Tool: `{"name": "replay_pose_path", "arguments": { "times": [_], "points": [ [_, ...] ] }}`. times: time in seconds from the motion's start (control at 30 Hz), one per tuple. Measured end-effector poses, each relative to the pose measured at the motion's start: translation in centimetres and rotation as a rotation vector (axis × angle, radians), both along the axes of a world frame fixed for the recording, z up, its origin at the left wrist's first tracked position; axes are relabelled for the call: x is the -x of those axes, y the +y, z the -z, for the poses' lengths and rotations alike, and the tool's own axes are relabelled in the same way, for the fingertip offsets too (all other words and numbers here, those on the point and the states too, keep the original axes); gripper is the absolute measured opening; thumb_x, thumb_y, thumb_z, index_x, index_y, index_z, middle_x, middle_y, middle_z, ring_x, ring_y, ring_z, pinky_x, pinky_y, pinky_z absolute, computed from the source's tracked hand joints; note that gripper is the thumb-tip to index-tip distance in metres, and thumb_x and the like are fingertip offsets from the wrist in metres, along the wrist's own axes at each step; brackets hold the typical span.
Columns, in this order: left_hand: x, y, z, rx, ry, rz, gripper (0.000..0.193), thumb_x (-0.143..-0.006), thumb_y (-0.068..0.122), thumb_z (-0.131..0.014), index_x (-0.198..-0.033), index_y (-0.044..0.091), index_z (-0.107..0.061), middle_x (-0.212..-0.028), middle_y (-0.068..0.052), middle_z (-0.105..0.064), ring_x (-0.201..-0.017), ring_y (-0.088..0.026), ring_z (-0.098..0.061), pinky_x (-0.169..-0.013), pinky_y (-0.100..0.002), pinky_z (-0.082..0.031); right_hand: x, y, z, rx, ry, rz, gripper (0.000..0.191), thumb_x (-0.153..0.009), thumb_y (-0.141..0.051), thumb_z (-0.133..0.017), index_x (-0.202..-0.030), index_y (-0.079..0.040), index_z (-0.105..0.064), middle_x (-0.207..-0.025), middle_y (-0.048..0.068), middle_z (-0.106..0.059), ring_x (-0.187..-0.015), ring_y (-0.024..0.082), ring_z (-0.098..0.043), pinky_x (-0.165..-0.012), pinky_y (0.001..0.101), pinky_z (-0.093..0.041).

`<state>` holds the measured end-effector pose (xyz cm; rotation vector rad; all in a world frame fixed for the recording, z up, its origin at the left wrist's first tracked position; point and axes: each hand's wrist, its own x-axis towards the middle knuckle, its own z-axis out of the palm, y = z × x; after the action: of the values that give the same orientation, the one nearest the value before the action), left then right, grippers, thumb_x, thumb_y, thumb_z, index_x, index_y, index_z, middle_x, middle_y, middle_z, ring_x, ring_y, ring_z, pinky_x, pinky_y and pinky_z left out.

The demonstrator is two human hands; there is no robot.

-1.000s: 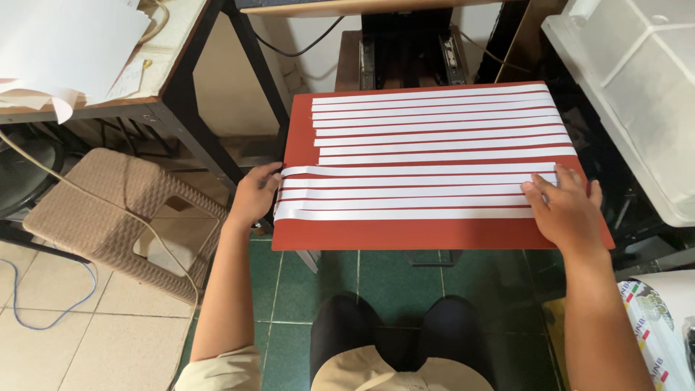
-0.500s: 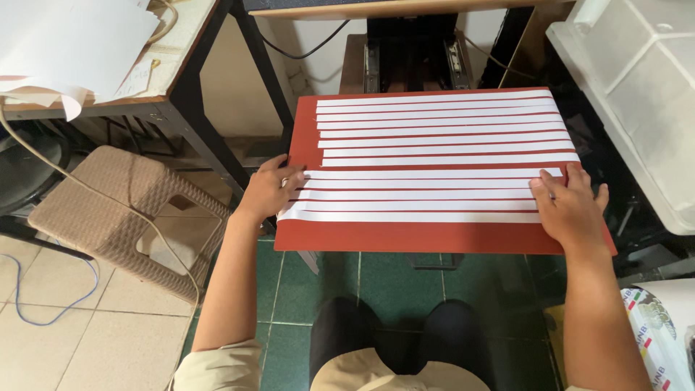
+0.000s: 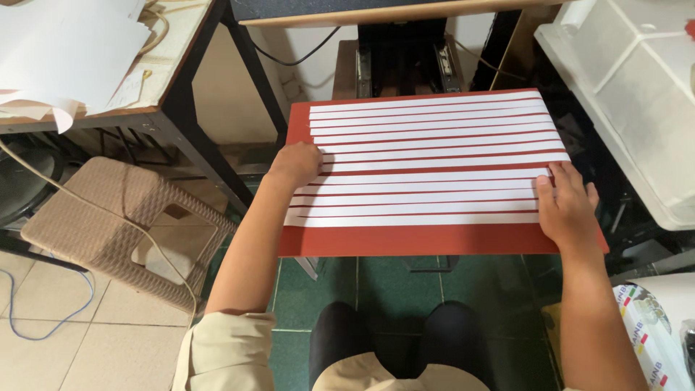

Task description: The person aligns multiple white paper strips on a red board using both hands, smoothing and adjusting them repeatedly. The person then operates a heat press machine to press the board with the aligned strips.

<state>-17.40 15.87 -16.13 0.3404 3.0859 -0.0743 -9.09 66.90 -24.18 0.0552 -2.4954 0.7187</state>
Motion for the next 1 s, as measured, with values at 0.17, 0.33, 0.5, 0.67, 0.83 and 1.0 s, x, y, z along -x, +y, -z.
{"name": "replay_pose_path", "arguments": {
  "times": [0.17,0.33,0.5,0.67,0.83,1.0],
  "points": [
    [0.0,-0.3,0.1,0.18,0.104,0.074,0.021,-0.095,0.014,-0.059,-0.096,0.014,-0.08,-0.1,-0.009,-0.077,-0.097,-0.029,-0.073,-0.088,-0.045,-0.055,0.1,-0.2,0.1,-0.009,-0.025,0.014,0.053,-0.113,-0.041,-0.044,-0.146,-0.001,-0.056,-0.158,0.023,-0.048,-0.144,0.04,-0.045,-0.122,0.0625,-0.017],
    [-1.6,-6.2,-0.4,-0.001,0.297,0.067,0.025,-0.093,0.018,-0.058,-0.097,0.023,-0.082,-0.096,-0.008,-0.076,-0.097,-0.029,-0.07,-0.088,-0.048,-0.049,-0.1,0.4,-0.2,0.068,0.002,-0.012,0.055,-0.111,-0.042,-0.04,-0.146,-0.001,-0.055,-0.155,0.022,-0.05,-0.144,0.039,-0.044,-0.122,0.0594,-0.018],
    [-5.3,-15.8,0.6,-0.119,0.329,-0.145,0.017,-0.091,0.02,-0.066,-0.097,0.021,-0.082,-0.101,-0.008,-0.077,-0.093,-0.035,-0.072,-0.084,-0.05,-0.056,-0.3,0.2,-0.4,0.061,-0.012,-0.007,0.055,-0.113,-0.041,-0.04,-0.147,0.0,-0.055,-0.156,0.024,-0.048,-0.144,0.04,-0.043,-0.123,0.0592,-0.016],
    [-8.0,-18.5,2.3,-0.03,0.598,-0.555,0.029,-0.084,0.027,-0.077,-0.104,0.007,-0.073,-0.102,-0.016,-0.072,-0.092,-0.037,-0.072,-0.077,-0.047,-0.058,-0.7,-0.3,-0.5,0.037,0.018,-0.002,0.055,-0.113,-0.041,-0.042,-0.146,0.001,-0.055,-0.157,0.026,-0.048,-0.144,0.041,-0.044,-0.123,0.0603,-0.017],
    [-4.8,-6.9,2.8,-0.264,0.586,-0.184,0.012,-0.096,0.013,-0.061,-0.102,0.007,-0.069,-0.099,-0.015,-0.072,-0.088,-0.037,-0.071,-0.073,-0.049,-0.057,-0.8,-0.8,-0.6,-0.022,0.017,0.007,0.056,-0.114,-0.04,-0.043,-0.145,0.004,-0.056,-0.156,0.028,-0.048,-0.145,0.041,-0.045,-0.123,0.0624,-0.017],
    [-4.0,9.8,3.5,-0.471,0.237,0.461,0.043,-0.096,0.028,-0.061,-0.131,0.002,-0.059,-0.126,-0.022,-0.066,-0.11,-0.041,-0.065,-0.095,-0.051,-0.052,-0.8,-0.6,-0.5,-0.013,0.058,0.02,0.053,-0.114,-0.037,-0.045,-0.144,0.005,-0.056,-0.154,0.025,-0.051,-0.143,0.041,-0.046,-0.121,0.0649,-0.017]
  ]
}}
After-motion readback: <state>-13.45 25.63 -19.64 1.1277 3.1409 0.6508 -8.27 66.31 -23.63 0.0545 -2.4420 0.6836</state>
